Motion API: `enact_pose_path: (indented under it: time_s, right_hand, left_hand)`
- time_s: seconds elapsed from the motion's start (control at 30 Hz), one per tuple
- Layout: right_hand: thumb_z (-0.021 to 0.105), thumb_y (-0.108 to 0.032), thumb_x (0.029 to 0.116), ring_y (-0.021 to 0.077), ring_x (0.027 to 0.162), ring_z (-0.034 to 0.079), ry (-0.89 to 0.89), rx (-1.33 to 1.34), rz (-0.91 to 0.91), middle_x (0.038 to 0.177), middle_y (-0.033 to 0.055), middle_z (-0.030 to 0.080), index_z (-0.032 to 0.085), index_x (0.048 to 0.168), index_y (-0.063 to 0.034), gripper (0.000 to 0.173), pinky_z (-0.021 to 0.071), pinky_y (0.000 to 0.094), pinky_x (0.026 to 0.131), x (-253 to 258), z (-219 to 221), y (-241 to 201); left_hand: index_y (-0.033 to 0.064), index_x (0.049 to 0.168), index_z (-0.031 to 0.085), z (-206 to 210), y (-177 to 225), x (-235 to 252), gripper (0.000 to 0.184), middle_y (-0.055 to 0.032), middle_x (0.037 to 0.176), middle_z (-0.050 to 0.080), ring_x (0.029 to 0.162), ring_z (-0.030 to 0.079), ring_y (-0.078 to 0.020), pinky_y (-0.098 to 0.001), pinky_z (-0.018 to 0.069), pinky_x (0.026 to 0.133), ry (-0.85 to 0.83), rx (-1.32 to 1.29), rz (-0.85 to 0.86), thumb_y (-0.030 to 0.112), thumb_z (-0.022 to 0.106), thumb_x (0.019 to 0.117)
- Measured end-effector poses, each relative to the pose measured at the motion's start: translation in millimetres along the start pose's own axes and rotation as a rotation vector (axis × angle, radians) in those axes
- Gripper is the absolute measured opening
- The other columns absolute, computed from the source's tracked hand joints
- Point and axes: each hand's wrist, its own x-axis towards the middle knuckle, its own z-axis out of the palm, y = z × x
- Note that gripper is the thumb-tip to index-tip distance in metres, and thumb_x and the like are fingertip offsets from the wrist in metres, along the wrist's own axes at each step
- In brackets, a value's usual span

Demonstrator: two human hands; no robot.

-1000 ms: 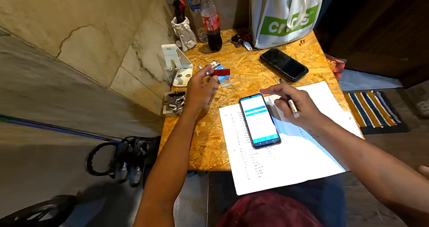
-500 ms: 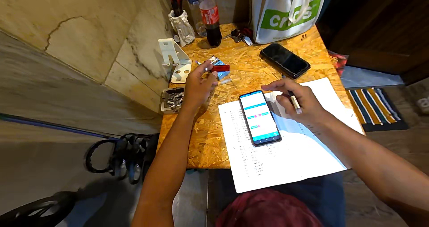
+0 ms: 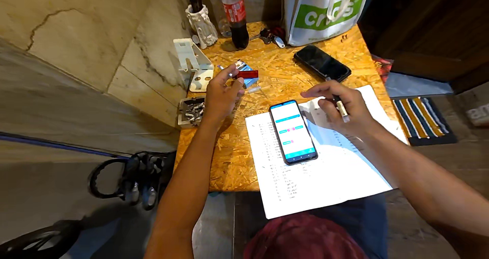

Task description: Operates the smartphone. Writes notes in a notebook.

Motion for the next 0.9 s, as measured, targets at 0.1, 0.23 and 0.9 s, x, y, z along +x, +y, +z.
enact_pose_path:
  time_s: [0.1, 0.23, 0.9]
  right_hand:
    - [0.047, -0.010, 0.1002, 0.0064, 0.067, 0.063, 0.025, -0.012, -0.038, 0.105, 0.0043, 0.076, 0.063, 0.122, -0.0039, 0.028, 0.0513, 0.0240, 0.053, 3.0, -12.1, -4.6]
    - [0.051, -0.011, 0.0934, 0.0055, 0.076, 0.068, -0.213, 0.004, -0.124, 0.098, -0.0006, 0.075, 0.068, 0.113, -0.0063, 0.027, 0.0595, 0.0283, 0.064, -2.0, -5.3, -20.8]
    - [0.052, -0.017, 0.0972, 0.0008, 0.062, 0.056, -0.207, -0.040, -0.043, 0.092, -0.0050, 0.072, 0.071, 0.118, -0.0137, 0.028, 0.0505, 0.0246, 0.056, -31.5, 0.3, -23.5]
  left_hand:
    - [0.0089, 0.148, 0.051, 0.8, 0.4, -0.8, 0.048, -0.0114, 0.144, 0.058, 0.093, 0.074, -0.0208, -0.0373, 0.0655, 0.076, 0.004, -0.014, -0.001, 0.019, 0.061, 0.1030]
    - [0.0100, 0.149, 0.050, 0.4, 3.1, -1.5, 0.048, -0.0108, 0.143, 0.059, 0.092, 0.075, -0.0212, -0.0373, 0.0655, 0.073, 0.016, -0.026, 0.008, 0.018, 0.061, 0.1027]
    - [0.0033, 0.146, 0.052, -27.1, 57.6, -65.4, 0.046, -0.0109, 0.147, 0.057, 0.100, 0.074, -0.0203, -0.0397, 0.0647, 0.082, 0.197, 0.123, 0.551, 0.020, 0.058, 0.1043]
